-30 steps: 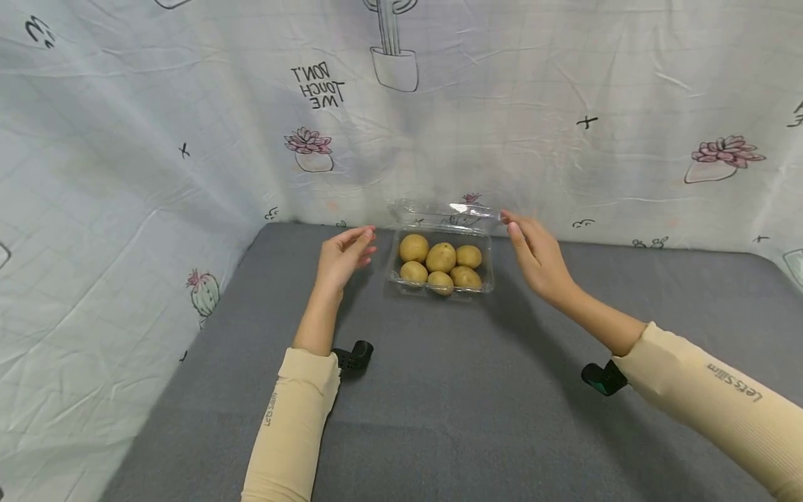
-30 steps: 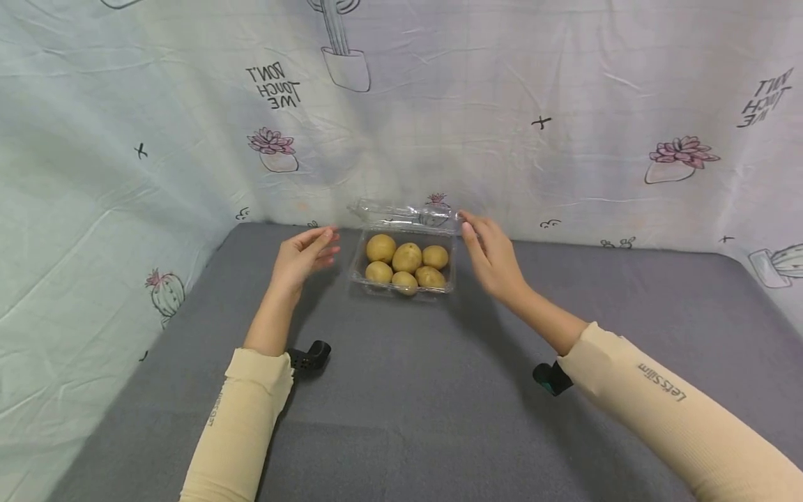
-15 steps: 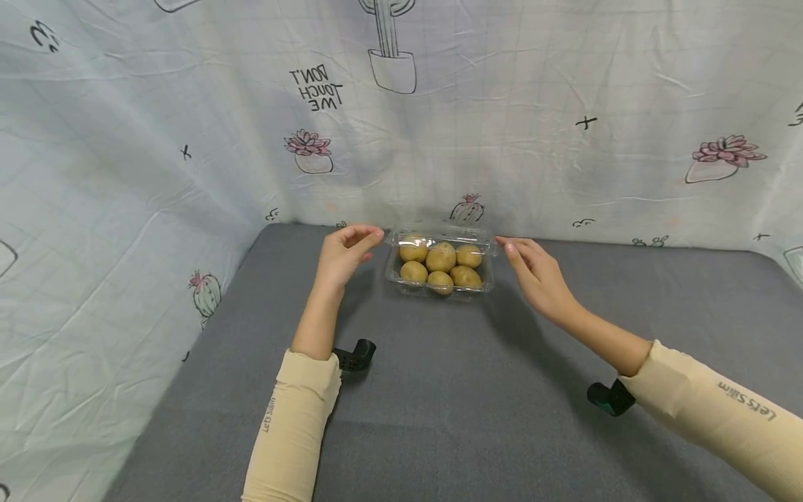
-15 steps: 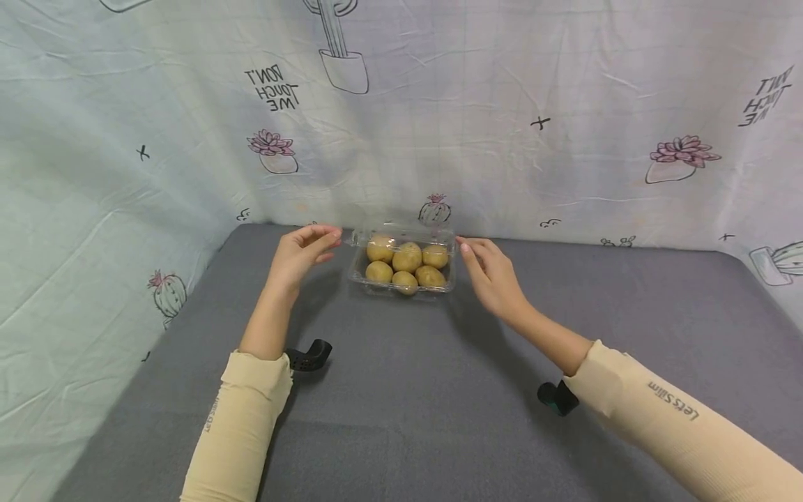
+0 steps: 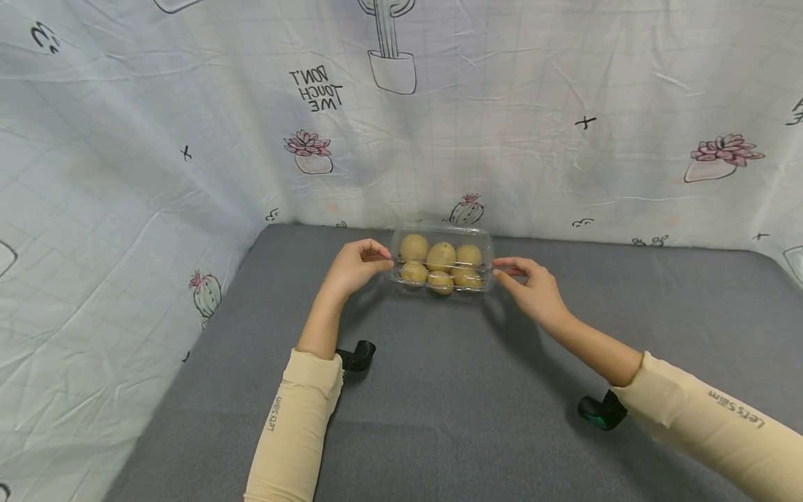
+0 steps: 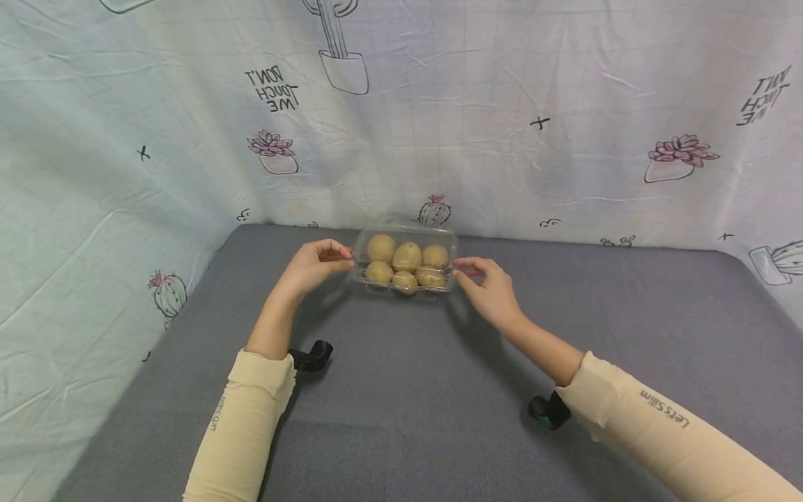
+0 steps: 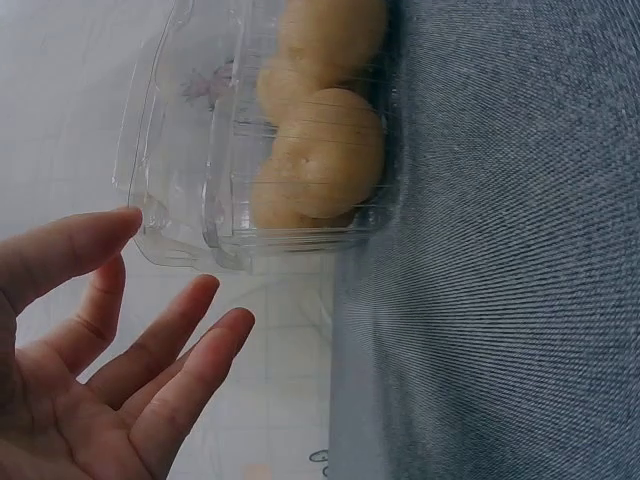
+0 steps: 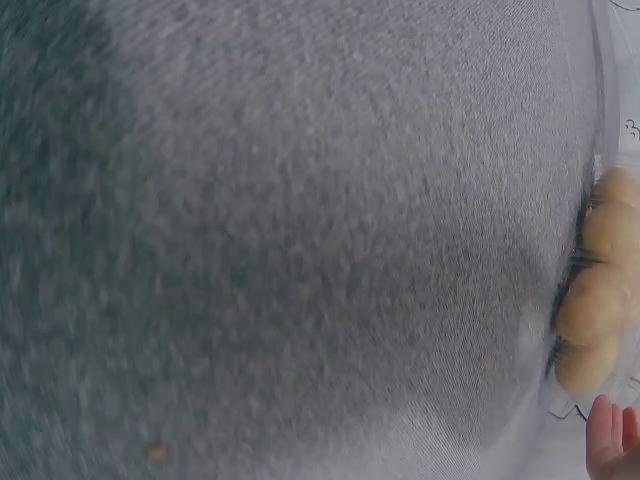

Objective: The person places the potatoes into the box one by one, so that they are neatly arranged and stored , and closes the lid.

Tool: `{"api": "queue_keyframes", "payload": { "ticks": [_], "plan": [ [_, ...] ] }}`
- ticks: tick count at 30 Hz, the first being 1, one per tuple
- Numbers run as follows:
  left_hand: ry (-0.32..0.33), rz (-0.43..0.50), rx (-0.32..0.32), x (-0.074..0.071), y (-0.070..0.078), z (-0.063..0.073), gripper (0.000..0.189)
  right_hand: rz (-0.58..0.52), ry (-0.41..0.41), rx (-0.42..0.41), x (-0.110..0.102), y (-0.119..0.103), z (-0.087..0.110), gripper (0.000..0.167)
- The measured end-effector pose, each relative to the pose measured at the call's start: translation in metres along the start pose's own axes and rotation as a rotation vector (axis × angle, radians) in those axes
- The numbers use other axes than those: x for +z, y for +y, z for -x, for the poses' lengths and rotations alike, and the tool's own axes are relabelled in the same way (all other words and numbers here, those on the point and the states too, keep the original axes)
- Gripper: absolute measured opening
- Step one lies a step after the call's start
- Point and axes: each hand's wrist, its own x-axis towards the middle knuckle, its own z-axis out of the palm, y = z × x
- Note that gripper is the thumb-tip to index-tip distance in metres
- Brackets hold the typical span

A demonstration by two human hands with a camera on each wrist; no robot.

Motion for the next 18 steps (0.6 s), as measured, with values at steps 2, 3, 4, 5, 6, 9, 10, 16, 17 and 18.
{"api": "queue_keyframes", "payload": {
  "ticks": [2,3,4,5,6,9,10,16,17,18],
  "plan": [
    [0.007,-0.012,-0.011,0.0008,-0.0002,-0.0001,0.012,-0.012,-0.006,0.022,0.0015,0.0005,0.0001,0.034],
    [0.009,-0.015,-0.016,0.0012,-0.0002,-0.0001,0.012,-0.021,-0.009,0.03,0.0024,0.0009,0.0002,0.033],
    [0.01,-0.02,-0.02,0.0016,-0.0004,-0.0005,0.013,-0.028,-0.012,0.037,0.0033,0.0011,0.0004,0.033],
    [0.01,-0.024,-0.025,0.0021,-0.0008,-0.0009,0.014,-0.028,-0.013,0.04,0.0043,0.0012,0.0006,0.033],
    [0.007,-0.024,-0.032,0.0026,-0.0012,-0.0013,0.016,-0.031,-0.013,0.044,0.0051,0.001,0.0009,0.033],
    [-0.011,-0.016,-0.067,0.0043,-0.002,-0.0028,0.025,-0.046,-0.008,0.06,0.0066,0.0012,0.0016,0.032],
    [-0.019,-0.006,-0.083,0.0048,-0.0021,-0.0033,0.028,-0.052,-0.007,0.066,0.007,0.0013,0.0016,0.032],
    [-0.05,0.036,-0.137,0.0054,-0.002,-0.0045,0.045,-0.123,-0.025,0.094,0.009,0.0016,0.0009,0.035],
    [-0.054,0.035,-0.138,0.0053,-0.0022,-0.0046,0.046,-0.142,-0.032,0.096,0.0093,0.0014,0.0009,0.036],
    [-0.057,0.033,-0.139,0.0053,-0.0024,-0.0045,0.047,-0.164,-0.039,0.099,0.0096,0.0012,0.0008,0.037]
  ]
}}
